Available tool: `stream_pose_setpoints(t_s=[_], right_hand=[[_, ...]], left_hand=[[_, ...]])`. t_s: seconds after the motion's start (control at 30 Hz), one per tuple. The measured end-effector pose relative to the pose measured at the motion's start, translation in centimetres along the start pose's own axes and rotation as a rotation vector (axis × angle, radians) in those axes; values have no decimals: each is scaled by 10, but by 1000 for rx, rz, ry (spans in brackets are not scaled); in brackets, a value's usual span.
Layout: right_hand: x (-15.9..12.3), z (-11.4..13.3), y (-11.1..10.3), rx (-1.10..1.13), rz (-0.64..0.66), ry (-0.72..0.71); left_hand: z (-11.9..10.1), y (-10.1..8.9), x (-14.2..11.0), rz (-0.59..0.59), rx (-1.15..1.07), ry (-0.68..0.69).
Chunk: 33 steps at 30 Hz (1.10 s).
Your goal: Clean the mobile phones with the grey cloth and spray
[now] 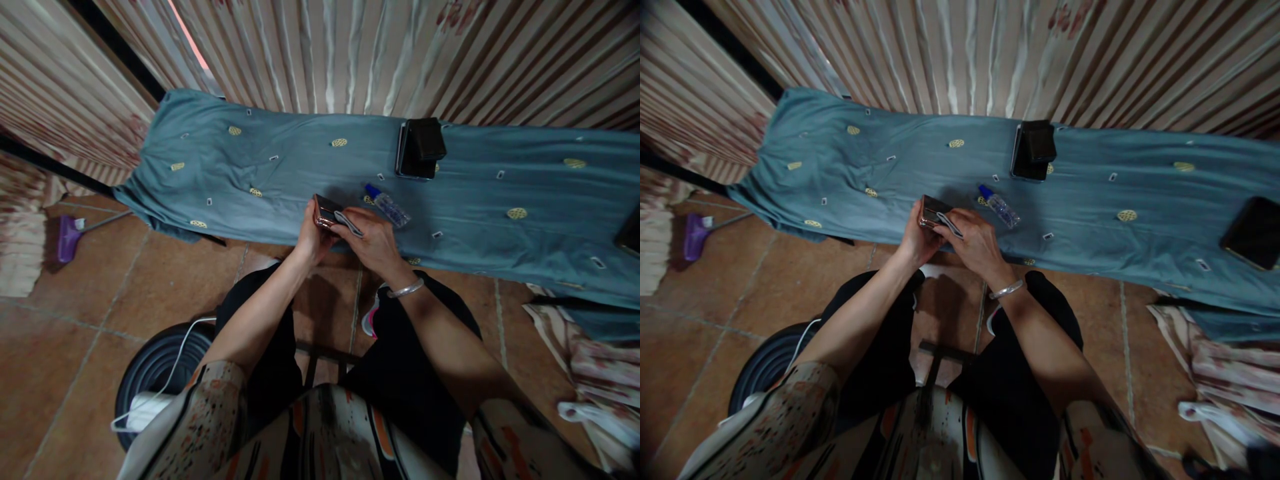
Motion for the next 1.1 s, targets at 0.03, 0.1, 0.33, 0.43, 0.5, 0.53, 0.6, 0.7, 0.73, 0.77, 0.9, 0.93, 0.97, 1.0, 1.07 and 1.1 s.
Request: stream_pose_setpoints(t_s=[0.03, 0.1, 0.33, 0.43, 0.5, 0.53, 0.6, 0.7, 0.73, 0.77, 0.9, 0.93, 0.97, 1.0, 1.07, 1.1], right_hand=[[0, 0, 0, 0, 0, 2], [0, 0, -1, -1, -7, 4], [-1, 3, 0, -42, -8, -14], [-1, 5, 0, -53, -16, -38], [0, 5, -3, -63, -23, -37], [1, 3, -5, -69, -29, -32], [3, -1, -14, -83, -50, -20], [5, -6, -27, -111, -84, -6], [6, -8, -30, -119, -86, 1], [6, -9, -31, -124, -82, 8], [5, -13, -34, -114, -95, 37], [4, -14, -36, -107, -111, 48], [3, -16, -39, -99, -131, 62], [2, -19, -42, -93, -151, 79], [1, -25, -49, -82, -193, 116], [0, -28, -54, -79, -217, 132]], left_hand=[[0, 0, 0, 1, 2, 2], [0, 0, 0, -6, 7, 7], [0, 1, -1, -30, 14, 10], [-1, 3, -2, -11, 7, 17], [-1, 4, -3, -8, 12, 23], [0, 3, -5, -12, 19, 21], [3, 3, -7, -13, 43, 4], [10, 4, -11, 9, 90, -38], [11, 4, -11, 17, 101, -46], [12, 4, -11, 23, 109, -51], [13, 2, -9, 51, 118, -63], [14, 3, -8, 62, 124, -72], [15, 3, -8, 73, 133, -82], [16, 3, -8, 84, 147, -93], [18, 4, -8, 104, 181, -108], [20, 5, -9, 116, 199, -116]])
Point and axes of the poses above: each hand's wrist, its own x-axis towards the middle knuckle, its own y-axis out of the palm, z = x × y, the point moved 10 cm from there along x, towards the middle knuckle, and after that the axes turned 14 degrees about -y, right-handed, at the moved point
